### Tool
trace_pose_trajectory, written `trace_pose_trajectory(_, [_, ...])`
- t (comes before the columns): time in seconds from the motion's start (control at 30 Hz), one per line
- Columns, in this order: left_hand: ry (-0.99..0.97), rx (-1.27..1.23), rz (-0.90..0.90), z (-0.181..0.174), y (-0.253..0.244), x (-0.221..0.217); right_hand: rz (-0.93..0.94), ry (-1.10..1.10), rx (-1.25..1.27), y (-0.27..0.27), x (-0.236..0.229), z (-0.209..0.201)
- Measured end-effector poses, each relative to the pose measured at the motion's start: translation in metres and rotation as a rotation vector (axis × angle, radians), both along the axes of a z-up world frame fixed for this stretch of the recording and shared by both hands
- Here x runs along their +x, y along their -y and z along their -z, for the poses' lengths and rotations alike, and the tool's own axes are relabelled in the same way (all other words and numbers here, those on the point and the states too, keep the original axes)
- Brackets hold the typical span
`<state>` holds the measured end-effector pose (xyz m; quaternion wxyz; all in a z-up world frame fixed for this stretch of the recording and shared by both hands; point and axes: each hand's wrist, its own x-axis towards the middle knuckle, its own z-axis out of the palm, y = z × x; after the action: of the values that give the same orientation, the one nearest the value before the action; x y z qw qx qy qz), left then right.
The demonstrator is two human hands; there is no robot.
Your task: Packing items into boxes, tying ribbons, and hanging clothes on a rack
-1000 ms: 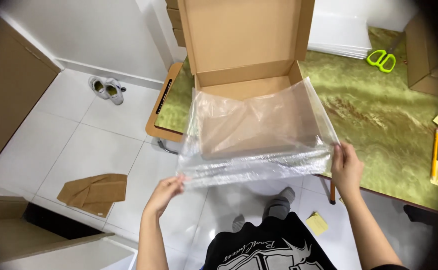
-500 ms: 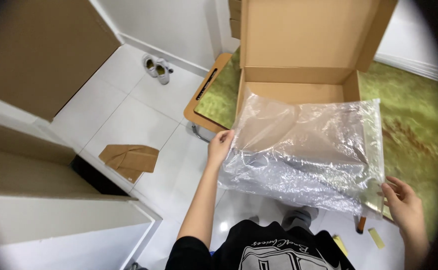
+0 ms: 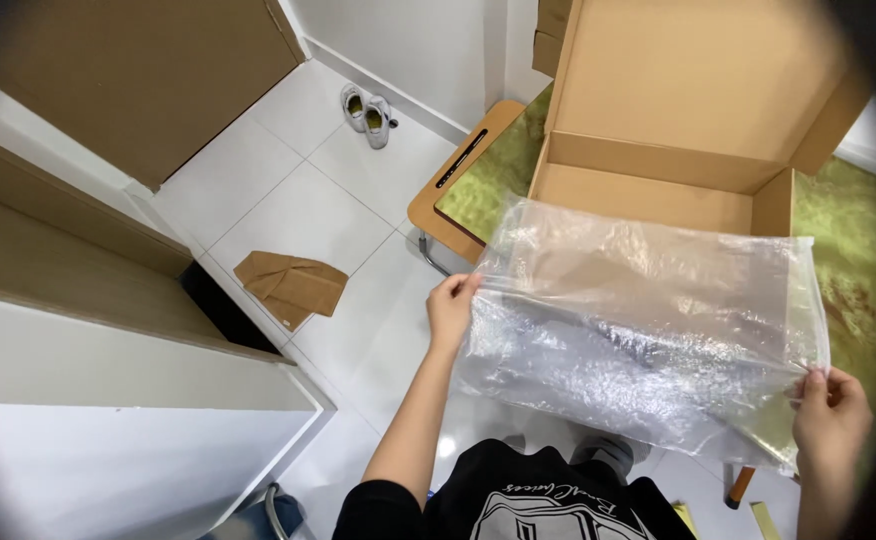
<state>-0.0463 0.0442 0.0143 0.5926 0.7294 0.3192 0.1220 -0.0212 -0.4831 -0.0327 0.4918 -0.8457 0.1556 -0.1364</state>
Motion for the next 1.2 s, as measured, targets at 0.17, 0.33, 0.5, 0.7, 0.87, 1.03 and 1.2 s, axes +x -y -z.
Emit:
trace_pose_trajectory(0.17, [-0.024,-0.181,0.070,0.046,-0.019,-0.020,-0.088,-0.040,0.139,0.000,0.001,0.008])
trace_pose_trajectory(0.33, [-0.122,-0.319,0.141,0.060,-0.027,-0.006,-0.072,-0.096,0.206,0.006,0.009,0.013])
trace_pose_trajectory(0.5, [0.041,-0.110,0.162,0.061,-0.029,0.050,-0.011,-0.169,0.169,-0.017,0.017,-0.032])
trace_pose_trajectory(0.7, [0.015,-0.128,0.158,-0.003,-0.021,0.091,0.038,-0.224,0.064,-0.039,0.042,-0.073])
trace_pose_trajectory(0.87, [0.003,-0.153,0.182,-0.030,-0.015,0.101,0.037,-0.200,-0.038,-0.049,0.073,-0.087])
trace_pose_trajectory(1.03, [-0.017,-0.143,0.193,-0.044,-0.010,0.094,0.031,-0.201,0.059,-0.053,0.095,-0.086])
trace_pose_trajectory(1.2, [0.113,-0.181,0.103,-0.025,-0.011,0.090,0.017,-0.109,-0.123,-0.040,0.104,-0.054])
